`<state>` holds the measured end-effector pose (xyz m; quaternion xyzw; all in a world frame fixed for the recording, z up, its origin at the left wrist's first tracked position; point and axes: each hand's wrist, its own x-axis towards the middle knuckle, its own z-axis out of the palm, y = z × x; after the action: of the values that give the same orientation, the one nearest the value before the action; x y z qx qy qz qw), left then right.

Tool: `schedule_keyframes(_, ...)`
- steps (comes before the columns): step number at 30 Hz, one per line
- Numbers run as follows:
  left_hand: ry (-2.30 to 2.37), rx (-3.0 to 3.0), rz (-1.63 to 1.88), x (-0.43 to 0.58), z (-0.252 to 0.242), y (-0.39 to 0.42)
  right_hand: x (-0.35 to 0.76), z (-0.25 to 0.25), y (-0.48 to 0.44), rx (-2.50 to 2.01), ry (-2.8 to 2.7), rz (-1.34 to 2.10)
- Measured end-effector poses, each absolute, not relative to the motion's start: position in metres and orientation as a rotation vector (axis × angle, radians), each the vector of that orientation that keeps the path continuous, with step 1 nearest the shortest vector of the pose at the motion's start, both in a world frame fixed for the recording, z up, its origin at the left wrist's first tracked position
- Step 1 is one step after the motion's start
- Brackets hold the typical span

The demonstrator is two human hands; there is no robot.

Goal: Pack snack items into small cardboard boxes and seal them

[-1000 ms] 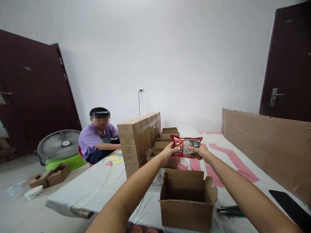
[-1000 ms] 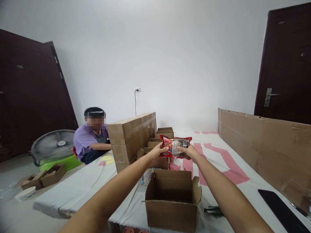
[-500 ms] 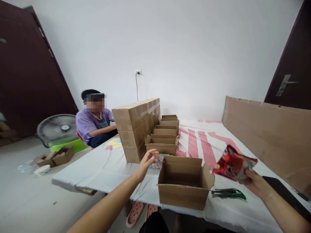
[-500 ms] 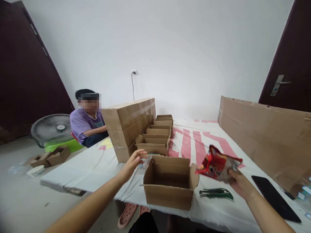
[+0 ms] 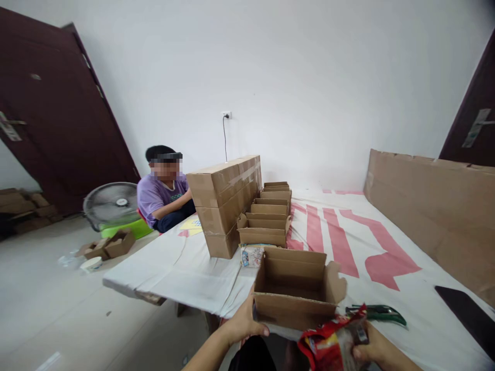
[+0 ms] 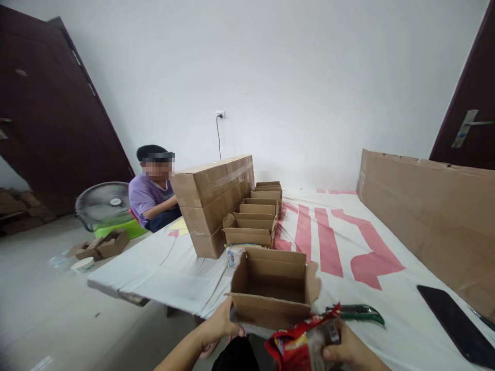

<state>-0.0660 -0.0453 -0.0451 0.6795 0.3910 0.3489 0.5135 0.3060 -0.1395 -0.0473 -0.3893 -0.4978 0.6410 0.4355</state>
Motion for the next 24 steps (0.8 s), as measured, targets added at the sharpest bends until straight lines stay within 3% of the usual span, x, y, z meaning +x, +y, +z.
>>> schedule_keyframes(6, 1.118, 1.478, 1.17, -0.083, -0.042, -0.038, 0.241, -0.049, -0.103, -0.987, -1.261, 1.468)
schedule_keyframes(11, 1.165, 1.408, 1.241, -0.111, -0.038, -0.017, 0.19, -0.056, -0.078, -0.893, -1.283, 1.329)
schedule_keyframes(20, 1.419, 1.603, 1.411, -0.119, -0.048, 0.015, 0.142, -0.084, -0.059, -1.046, -1.31, 0.697)
schedule_keyframes(24, 1.451, 1.653, 1.389, -0.115, -0.047, 0.01, 0.133, -0.101, -0.051, -1.128, -1.301, 0.584)
